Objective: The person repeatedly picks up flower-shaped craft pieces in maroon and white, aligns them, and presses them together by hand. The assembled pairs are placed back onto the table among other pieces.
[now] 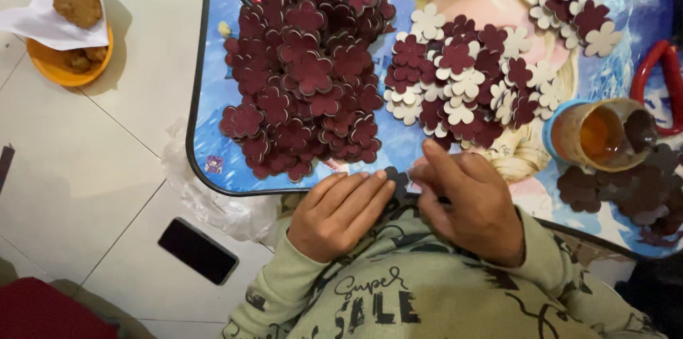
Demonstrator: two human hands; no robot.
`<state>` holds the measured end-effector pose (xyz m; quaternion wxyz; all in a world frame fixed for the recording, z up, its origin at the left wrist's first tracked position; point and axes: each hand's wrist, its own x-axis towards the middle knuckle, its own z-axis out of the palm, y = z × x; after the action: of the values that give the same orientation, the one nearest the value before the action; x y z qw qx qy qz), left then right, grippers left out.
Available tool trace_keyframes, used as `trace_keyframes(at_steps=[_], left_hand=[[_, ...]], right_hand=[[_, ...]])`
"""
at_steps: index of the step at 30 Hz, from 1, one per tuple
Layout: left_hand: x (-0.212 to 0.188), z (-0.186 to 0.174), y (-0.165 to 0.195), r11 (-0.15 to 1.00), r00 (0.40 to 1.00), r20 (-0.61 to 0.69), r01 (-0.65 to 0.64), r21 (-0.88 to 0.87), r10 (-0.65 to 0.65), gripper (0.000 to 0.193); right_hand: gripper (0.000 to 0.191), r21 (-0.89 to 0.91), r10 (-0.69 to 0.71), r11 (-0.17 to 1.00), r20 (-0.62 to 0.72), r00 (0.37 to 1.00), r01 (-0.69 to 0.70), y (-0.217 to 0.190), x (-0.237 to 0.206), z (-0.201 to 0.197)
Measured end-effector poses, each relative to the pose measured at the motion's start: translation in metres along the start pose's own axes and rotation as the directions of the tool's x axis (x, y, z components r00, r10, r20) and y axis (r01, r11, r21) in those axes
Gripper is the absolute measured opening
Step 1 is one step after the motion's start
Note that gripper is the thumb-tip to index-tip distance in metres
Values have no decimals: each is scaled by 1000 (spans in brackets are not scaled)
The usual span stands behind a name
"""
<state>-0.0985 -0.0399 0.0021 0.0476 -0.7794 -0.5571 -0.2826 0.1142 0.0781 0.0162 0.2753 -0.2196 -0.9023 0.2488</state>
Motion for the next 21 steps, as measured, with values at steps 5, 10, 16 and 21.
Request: trace_keyframes(at_steps=[5, 10, 16, 21], left_hand=[[13, -1, 14, 911, 957, 15, 279, -305, -288, 19], [29, -9, 22, 883, 947, 94, 321, -342, -308, 22], [46, -6, 38, 203, 640, 513, 716, -668, -572, 19], [52, 6, 42, -260, 531, 687, 664, -701, -496, 23]], right_hand=[[88, 402, 235, 879, 100, 967, -255, 4, -24, -9], [94, 434, 259, 852, 135, 956, -292, 8, -34, -15], [99, 623, 358, 693, 141, 923, -364, 8, -40, -19], [100, 767, 474, 472, 194, 859, -433, 10, -47, -25]])
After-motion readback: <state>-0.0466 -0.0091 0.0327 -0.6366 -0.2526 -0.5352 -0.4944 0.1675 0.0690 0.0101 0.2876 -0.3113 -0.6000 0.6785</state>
